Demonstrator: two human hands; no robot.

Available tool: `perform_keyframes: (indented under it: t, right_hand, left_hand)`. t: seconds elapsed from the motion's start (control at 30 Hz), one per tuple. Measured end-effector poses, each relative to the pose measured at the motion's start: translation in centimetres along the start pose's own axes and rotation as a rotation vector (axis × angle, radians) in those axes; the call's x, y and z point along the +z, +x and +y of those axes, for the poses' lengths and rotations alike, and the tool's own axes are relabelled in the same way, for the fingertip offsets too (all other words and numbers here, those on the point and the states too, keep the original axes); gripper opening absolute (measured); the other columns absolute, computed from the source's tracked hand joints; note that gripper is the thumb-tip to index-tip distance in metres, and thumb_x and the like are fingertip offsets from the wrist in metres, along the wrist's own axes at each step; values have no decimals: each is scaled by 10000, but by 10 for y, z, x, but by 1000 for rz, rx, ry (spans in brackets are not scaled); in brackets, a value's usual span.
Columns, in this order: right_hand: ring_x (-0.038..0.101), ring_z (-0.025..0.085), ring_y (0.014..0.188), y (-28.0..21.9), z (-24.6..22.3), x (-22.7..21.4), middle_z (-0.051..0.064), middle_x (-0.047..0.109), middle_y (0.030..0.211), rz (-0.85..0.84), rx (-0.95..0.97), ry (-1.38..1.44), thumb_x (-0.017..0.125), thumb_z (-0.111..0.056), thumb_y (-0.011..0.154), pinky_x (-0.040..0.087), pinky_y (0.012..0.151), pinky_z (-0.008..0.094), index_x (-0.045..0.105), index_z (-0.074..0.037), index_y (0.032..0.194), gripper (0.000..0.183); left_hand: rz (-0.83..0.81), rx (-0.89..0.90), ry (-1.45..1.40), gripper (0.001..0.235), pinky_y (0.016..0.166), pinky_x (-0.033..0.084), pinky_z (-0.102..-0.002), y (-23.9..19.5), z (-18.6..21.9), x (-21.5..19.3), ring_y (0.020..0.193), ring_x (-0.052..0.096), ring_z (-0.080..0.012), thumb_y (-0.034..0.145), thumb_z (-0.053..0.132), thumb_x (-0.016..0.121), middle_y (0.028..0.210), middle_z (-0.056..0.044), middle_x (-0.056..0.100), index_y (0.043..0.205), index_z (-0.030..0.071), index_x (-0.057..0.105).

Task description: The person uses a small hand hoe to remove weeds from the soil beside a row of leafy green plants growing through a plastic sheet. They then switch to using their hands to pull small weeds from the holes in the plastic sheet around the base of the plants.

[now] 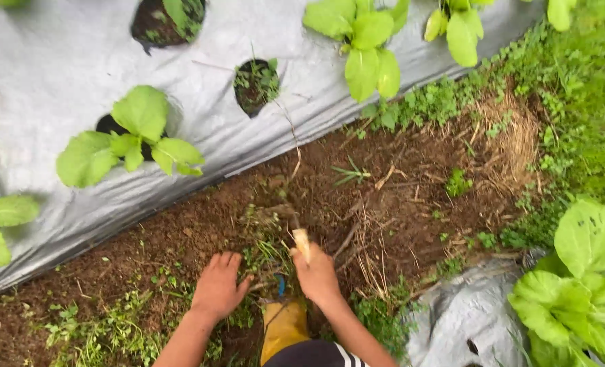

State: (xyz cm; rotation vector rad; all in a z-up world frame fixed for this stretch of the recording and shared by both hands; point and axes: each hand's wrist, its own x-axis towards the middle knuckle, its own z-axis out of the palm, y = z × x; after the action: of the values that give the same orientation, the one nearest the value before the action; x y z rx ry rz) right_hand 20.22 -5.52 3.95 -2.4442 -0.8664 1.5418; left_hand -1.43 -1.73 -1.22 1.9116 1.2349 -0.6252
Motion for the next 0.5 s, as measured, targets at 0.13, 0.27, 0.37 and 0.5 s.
perform_keyframes:
  t: [0.13,0.27,0.37,0.5]
  right_hand:
    - [502,97,497,18,-23,-35,0,577,720,241,162,265,458,-300,1107,464,409,223,585,-87,1008,266]
    - [516,143,468,53,-13,-37,57,562,733,326,109,446,483,-284,1102,498,378,283,532,-39,1148,255]
    - [496,113,484,27,4,-11,38,582,764,161,84,166,456,-248,1111,465,352,234,552,-15,1163,257]
    - [459,79,530,13,21,-5,-9,570,773,147,64,24,519,-314,1075,437,403,203,569,-90,1116,232]
  left_hand:
    - [2,2,-77,657,1214,332,-481,-6,-8,7,1465,316,-334,1022,459,534,1538,-124,403,1525,80,349]
    - [57,9,-39,653,1252,268,-451,-9,3,-4,1466,341,-317,1019,483,522,1536,-134,426,1516,82,385]
    - [39,7,-24,657,1256,262,-453,-7,0,-1,1478,320,-322,1026,480,514,1548,-129,407,1524,79,365]
    - [5,5,-31,652,1247,279,-454,-5,0,-6,1457,329,-310,1031,465,517,1535,-120,409,1524,73,352]
